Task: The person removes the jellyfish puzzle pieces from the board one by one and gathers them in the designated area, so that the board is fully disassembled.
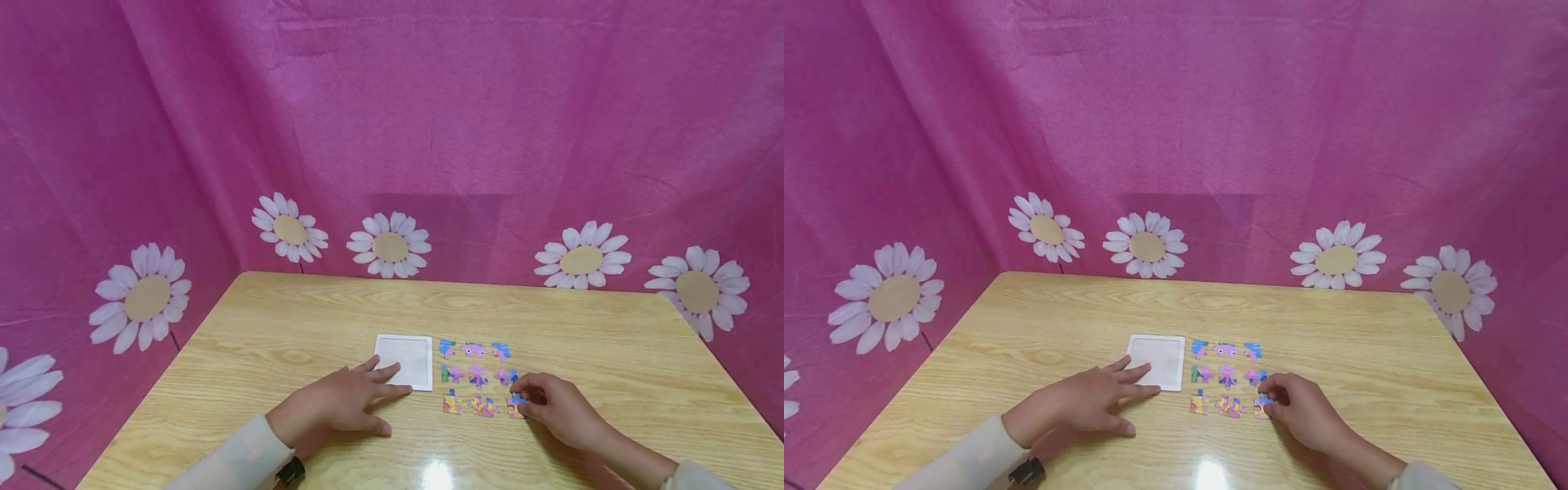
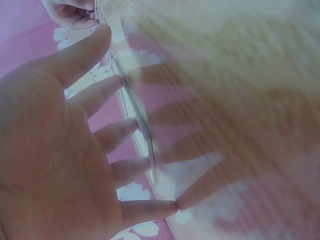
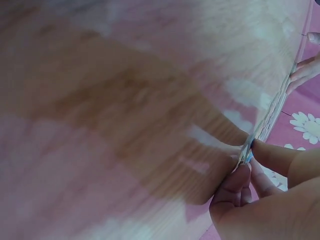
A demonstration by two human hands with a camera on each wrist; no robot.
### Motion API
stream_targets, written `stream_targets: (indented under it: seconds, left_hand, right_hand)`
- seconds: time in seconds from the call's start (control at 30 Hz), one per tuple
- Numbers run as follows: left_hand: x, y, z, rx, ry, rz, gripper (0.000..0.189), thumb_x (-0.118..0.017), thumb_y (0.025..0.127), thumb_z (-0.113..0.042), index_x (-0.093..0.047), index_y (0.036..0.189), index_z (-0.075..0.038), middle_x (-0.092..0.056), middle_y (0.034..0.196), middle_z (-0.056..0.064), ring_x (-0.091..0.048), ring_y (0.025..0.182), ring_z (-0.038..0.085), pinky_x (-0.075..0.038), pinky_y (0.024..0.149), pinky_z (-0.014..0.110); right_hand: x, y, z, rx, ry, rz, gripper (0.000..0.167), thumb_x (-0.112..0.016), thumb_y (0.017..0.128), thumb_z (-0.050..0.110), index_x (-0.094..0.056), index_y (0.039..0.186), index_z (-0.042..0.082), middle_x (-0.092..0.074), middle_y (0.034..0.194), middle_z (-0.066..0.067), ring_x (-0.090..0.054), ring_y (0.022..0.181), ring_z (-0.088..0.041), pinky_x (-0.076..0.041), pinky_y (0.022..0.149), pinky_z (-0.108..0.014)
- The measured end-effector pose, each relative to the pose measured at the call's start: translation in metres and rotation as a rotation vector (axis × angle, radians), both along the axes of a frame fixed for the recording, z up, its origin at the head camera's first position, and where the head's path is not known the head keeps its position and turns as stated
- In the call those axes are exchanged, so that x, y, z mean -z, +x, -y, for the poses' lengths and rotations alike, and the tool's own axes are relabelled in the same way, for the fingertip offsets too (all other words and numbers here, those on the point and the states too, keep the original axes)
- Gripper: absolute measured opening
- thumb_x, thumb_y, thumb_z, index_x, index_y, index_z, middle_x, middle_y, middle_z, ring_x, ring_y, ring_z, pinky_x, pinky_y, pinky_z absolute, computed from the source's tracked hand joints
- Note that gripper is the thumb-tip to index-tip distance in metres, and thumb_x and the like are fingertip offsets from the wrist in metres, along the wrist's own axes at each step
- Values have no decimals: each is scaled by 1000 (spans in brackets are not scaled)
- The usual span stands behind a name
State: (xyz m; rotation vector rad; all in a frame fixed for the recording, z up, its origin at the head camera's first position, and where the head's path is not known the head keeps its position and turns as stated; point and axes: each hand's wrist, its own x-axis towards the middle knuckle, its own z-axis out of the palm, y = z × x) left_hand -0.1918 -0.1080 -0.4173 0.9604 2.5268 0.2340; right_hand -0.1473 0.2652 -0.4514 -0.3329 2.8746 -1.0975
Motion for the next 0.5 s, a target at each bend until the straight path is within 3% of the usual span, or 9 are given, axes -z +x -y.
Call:
stream_targets:
  seconds: [0.3, 0.5]
  left_hand:
    - [3, 0, 1, 1, 1, -6, 68, -69, 93, -58, -41, 155, -50, -25, 170, -11, -16, 159, 32, -28, 113, 73]
    - [2, 0, 2, -7, 8, -3, 68, -68, 93, -59, -42, 154, -50, -24, 170, -10, -15, 159, 31, -27, 114, 72]
  right_hand:
    - [1, 1, 1, 8, 13, -20, 20, -80, 87, 3, -76, 105, 9, -71, 101, 1, -64, 90, -12, -55, 76, -26]
    - [2, -1, 1, 19, -14, -15, 19, -82, 87, 7, -76, 105, 8, -70, 96, 3, -63, 86, -8, -54, 74, -24]
